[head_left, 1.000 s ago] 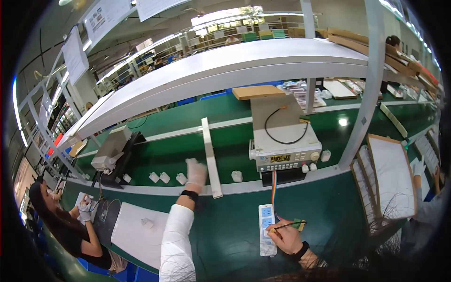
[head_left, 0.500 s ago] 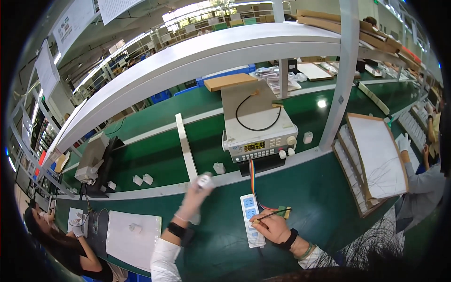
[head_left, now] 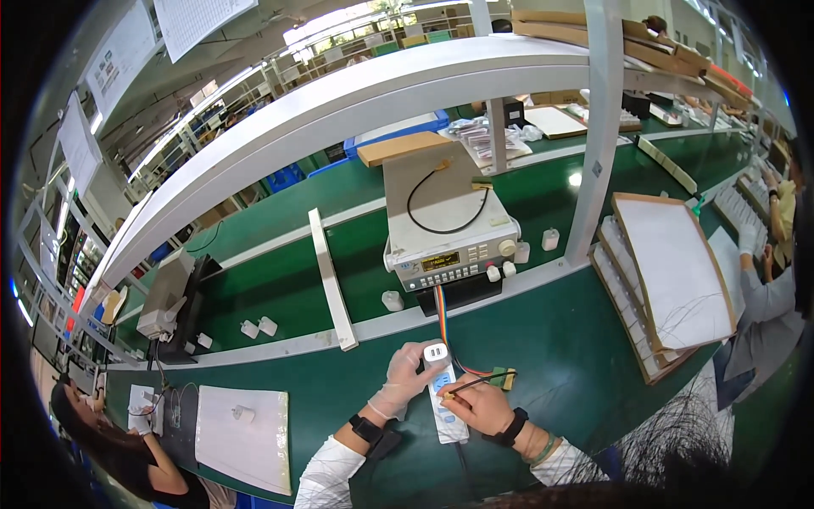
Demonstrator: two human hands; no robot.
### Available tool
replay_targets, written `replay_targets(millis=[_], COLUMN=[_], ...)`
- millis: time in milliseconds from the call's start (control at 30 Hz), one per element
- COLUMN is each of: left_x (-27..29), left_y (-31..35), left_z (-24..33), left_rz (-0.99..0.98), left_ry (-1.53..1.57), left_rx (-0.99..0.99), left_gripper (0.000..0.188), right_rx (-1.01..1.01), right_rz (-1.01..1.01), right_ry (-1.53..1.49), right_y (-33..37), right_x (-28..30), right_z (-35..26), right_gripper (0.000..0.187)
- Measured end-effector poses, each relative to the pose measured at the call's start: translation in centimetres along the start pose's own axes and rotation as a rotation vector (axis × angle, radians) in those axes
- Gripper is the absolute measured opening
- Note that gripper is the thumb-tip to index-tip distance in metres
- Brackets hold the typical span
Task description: Testing electronic components using a digital meter and a handheld probe on an assembly line.
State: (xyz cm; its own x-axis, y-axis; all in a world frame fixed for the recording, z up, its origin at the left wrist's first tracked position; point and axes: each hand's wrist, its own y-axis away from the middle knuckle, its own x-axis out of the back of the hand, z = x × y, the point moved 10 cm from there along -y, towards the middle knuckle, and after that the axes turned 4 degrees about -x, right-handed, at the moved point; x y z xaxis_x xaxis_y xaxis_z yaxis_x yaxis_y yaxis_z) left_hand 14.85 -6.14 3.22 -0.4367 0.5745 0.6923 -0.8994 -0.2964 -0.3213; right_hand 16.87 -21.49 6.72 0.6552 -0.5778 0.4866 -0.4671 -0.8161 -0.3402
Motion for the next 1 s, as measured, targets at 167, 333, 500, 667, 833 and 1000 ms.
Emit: replay_targets(millis=[167,333,500,667,833,1000], left_x=[0.4,2.2,0.3,-1.1,-2.1,-2.7], left_y=[0.8,3.2,5.4,6.0,5.9,6.2], left_z=[0.4,2.8,7.1,5.2,4.4,3.6], left_rz=[0.030,0.199,-0.143,-0.082,-0.197,-0.253], left_ry=[-0.021,0.507,0.174,0.197,0.239,0.269], left_rx=[0.014,-0.077,-0.170,-0.111,-0.051,-0.012], left_gripper=[0.039,0.042,0.043,0.044,0.041,0.042], right_rx=[0.009,0.010,0.107,0.052,-0.151,-0.068], right_rz=[0.001,0.012,0.085,0.162,0.058,0.088], right_ry=[-0.007,-0.003,-0.028,-0.209,-0.167,-0.085], right_y=[0.0,0.1,0.1,-3.6,-6.4,-7.1], right_x=[-0.9,-1.0,0.4,2.1,0.1,0.2], right_z=[0.8,1.7,-1.0,-0.5,2.9,1.7], right_gripper=[0.021,0.021,0.019,0.015,0.013,0.012])
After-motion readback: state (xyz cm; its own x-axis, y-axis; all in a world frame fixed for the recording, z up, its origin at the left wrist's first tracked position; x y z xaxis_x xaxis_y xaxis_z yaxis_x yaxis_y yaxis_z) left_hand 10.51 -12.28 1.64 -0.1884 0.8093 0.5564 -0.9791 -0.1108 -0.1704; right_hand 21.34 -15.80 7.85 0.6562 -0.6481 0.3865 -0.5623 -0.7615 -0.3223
